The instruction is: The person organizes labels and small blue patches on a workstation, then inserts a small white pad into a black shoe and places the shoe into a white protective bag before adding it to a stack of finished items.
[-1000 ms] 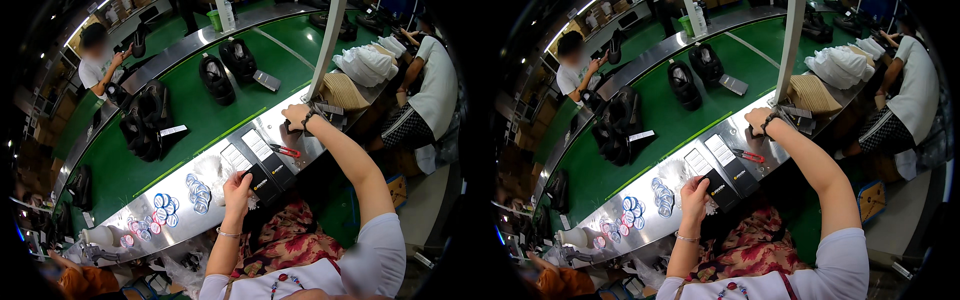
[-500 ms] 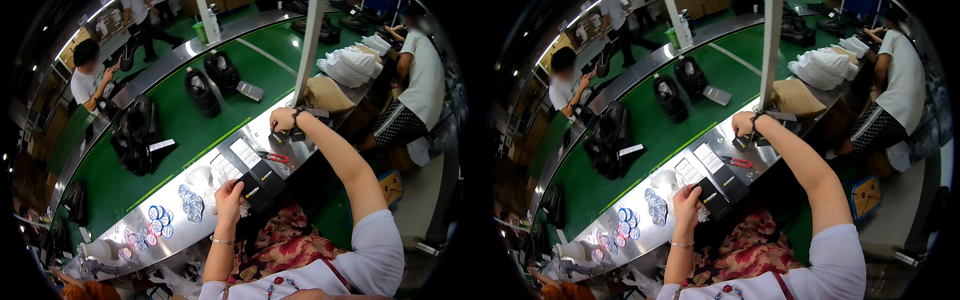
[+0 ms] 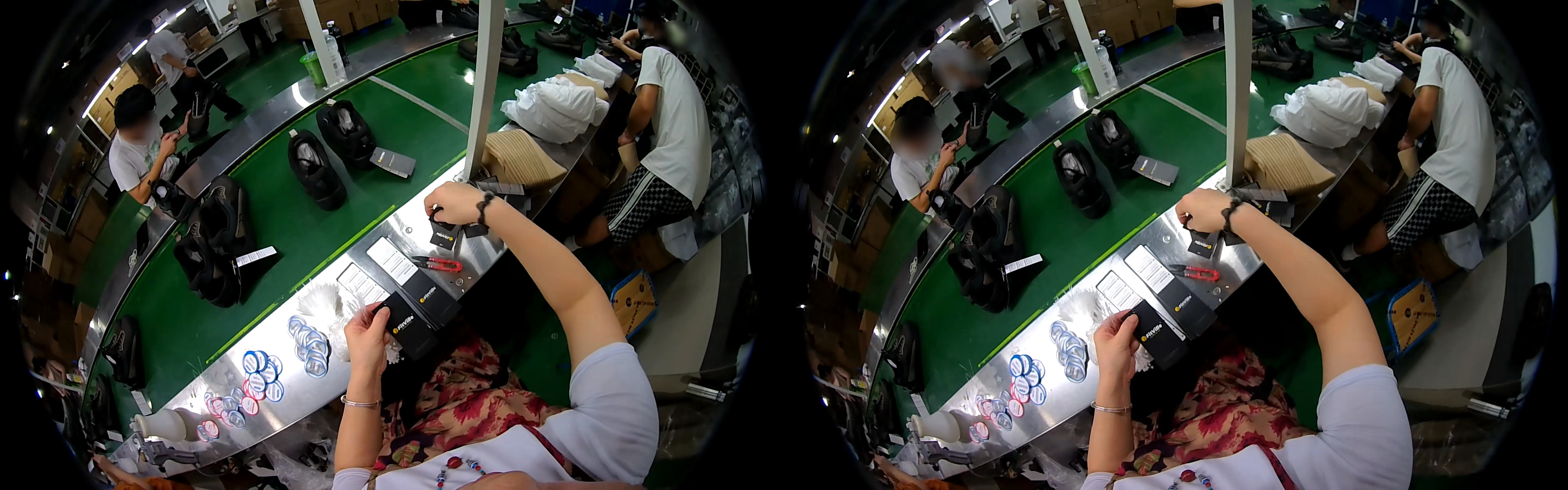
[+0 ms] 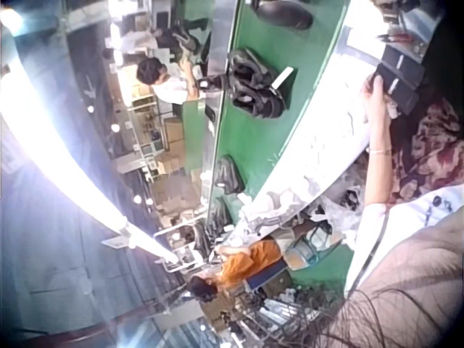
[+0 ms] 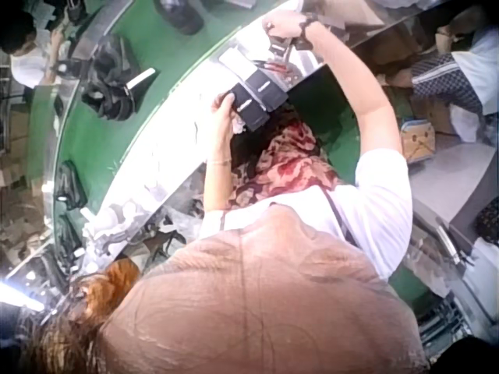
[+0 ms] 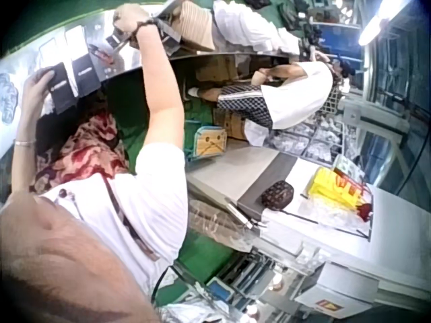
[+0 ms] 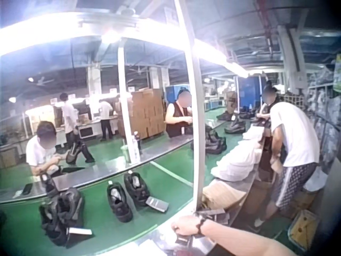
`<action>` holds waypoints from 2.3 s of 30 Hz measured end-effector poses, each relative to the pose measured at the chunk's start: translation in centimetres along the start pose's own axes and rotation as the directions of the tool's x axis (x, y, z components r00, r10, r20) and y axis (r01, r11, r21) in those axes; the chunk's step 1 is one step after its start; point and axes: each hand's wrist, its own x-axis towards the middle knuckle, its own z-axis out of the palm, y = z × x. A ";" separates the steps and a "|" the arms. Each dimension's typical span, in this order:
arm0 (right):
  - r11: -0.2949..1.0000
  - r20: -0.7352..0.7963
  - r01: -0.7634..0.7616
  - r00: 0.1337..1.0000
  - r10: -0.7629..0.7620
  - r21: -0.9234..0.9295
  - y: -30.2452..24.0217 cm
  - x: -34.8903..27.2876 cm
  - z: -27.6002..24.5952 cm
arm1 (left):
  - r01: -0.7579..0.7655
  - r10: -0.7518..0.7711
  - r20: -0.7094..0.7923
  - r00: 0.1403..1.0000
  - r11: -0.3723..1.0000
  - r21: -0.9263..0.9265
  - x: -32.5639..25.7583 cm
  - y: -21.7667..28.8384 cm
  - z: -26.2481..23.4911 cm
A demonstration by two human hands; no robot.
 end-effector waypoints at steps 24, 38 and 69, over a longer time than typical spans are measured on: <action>0.596 -0.263 0.022 0.910 0.320 0.802 -13.2 -7.3 9.0 | -0.146 0.150 0.034 0.988 0.984 -0.098 -0.3 -0.2 0.1; 0.786 -0.386 0.000 0.871 0.303 0.618 -15.0 -6.7 9.9 | -0.221 0.222 -0.010 0.975 0.974 0.043 -0.6 -0.3 -0.1; 0.114 0.306 -0.304 0.952 -0.004 0.946 -14.3 -6.6 7.3 | -0.653 0.607 0.293 0.739 0.538 0.533 -1.5 0.3 -0.5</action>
